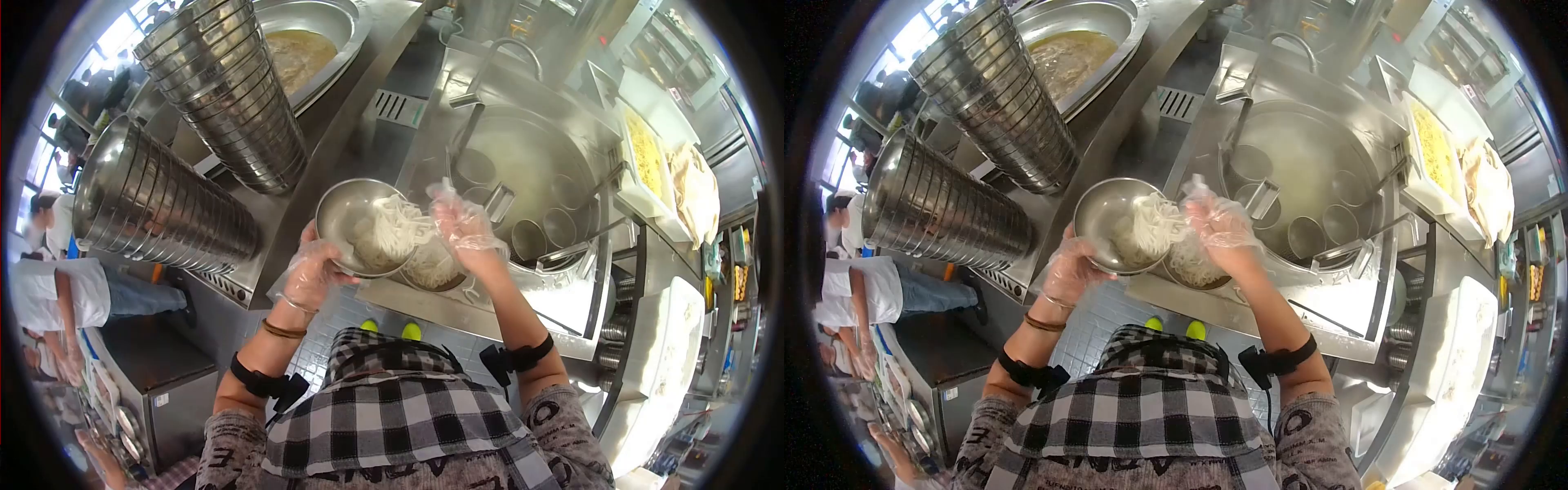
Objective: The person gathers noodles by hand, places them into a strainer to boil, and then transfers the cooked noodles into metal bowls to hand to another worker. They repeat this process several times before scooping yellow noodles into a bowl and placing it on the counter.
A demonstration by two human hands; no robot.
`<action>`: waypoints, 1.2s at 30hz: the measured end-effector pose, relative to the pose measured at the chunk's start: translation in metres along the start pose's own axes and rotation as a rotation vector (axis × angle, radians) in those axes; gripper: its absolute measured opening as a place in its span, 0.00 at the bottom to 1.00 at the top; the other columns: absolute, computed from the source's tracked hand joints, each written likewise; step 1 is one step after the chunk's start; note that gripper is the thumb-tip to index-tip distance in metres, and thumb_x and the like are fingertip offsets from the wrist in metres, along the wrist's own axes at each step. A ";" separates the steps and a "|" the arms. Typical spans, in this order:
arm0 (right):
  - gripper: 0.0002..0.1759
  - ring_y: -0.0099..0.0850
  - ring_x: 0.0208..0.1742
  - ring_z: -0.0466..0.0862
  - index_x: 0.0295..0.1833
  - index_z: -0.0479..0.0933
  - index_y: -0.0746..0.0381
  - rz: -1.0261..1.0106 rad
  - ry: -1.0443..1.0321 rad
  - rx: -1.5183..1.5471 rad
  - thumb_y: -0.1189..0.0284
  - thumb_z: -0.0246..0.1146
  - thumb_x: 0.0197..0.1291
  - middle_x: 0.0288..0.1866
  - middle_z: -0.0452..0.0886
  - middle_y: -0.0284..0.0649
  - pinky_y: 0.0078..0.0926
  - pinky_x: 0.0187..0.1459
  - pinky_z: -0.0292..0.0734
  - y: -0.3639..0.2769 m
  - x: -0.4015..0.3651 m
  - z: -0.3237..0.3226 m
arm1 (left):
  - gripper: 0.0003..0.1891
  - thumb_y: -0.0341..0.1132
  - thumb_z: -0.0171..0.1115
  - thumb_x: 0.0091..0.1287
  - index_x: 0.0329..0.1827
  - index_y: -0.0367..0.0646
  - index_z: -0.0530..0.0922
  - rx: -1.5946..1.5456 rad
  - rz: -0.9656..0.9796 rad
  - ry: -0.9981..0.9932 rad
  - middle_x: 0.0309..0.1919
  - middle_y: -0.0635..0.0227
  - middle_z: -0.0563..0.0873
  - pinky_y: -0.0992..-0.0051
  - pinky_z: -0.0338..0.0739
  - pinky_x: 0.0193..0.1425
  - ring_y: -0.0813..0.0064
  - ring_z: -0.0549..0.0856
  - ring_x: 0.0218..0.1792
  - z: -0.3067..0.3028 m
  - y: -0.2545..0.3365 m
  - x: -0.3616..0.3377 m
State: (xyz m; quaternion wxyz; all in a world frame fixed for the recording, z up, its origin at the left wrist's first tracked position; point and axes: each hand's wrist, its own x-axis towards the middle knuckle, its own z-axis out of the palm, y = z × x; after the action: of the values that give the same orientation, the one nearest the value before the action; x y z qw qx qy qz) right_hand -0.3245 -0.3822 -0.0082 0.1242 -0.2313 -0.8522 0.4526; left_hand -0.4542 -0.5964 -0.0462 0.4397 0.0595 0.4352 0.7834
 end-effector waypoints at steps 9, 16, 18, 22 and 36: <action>0.21 0.46 0.37 0.75 0.52 0.69 0.58 -0.128 0.197 0.073 0.56 0.44 0.60 0.35 0.74 0.56 0.34 0.39 0.69 0.078 0.049 0.069 | 0.34 0.26 0.56 0.47 0.60 0.46 0.55 0.028 0.006 -0.130 0.45 0.62 0.74 0.67 0.82 0.31 0.65 0.80 0.40 -0.001 -0.021 -0.006; 0.41 0.45 0.61 0.63 0.63 0.59 0.54 0.078 -0.210 -0.155 0.37 0.28 0.54 0.59 0.66 0.47 0.35 0.58 0.58 0.032 0.049 0.008 | 0.32 0.22 0.57 0.45 0.58 0.39 0.61 -0.081 -0.113 -0.207 0.50 0.64 0.73 0.71 0.71 0.54 0.71 0.75 0.49 -0.001 -0.023 -0.004; 0.33 0.46 0.57 0.67 0.58 0.63 0.52 0.109 -0.203 -0.364 0.43 0.30 0.57 0.56 0.68 0.49 0.38 0.54 0.62 -0.033 0.025 -0.003 | 0.31 0.24 0.55 0.46 0.58 0.37 0.63 0.006 -0.117 -0.277 0.50 0.64 0.73 0.74 0.67 0.56 0.72 0.73 0.50 0.007 -0.015 -0.007; 0.30 0.49 0.52 0.71 0.52 0.68 0.53 0.196 -0.185 -0.448 0.48 0.28 0.60 0.51 0.71 0.51 0.41 0.50 0.66 0.019 0.047 0.024 | 0.31 0.24 0.54 0.46 0.59 0.38 0.61 0.085 -0.041 -0.335 0.50 0.64 0.72 0.73 0.66 0.57 0.72 0.72 0.52 0.001 -0.022 0.004; 0.17 0.33 0.24 0.79 0.41 0.71 0.70 0.409 -0.021 0.321 0.67 0.56 0.51 0.33 0.76 0.45 0.22 0.23 0.76 0.038 -0.126 -0.029 | 0.36 0.47 0.60 0.55 0.62 0.39 0.56 0.220 -0.257 -0.250 0.51 0.63 0.71 0.68 0.73 0.48 0.71 0.74 0.50 0.005 -0.082 0.027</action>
State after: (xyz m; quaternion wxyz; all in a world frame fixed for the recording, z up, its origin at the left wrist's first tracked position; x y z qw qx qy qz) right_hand -0.1923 -0.4066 -0.0239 0.0565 -0.3713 -0.7062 0.6002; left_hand -0.4163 -0.5535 -0.1109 0.5776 0.1479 0.4639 0.6552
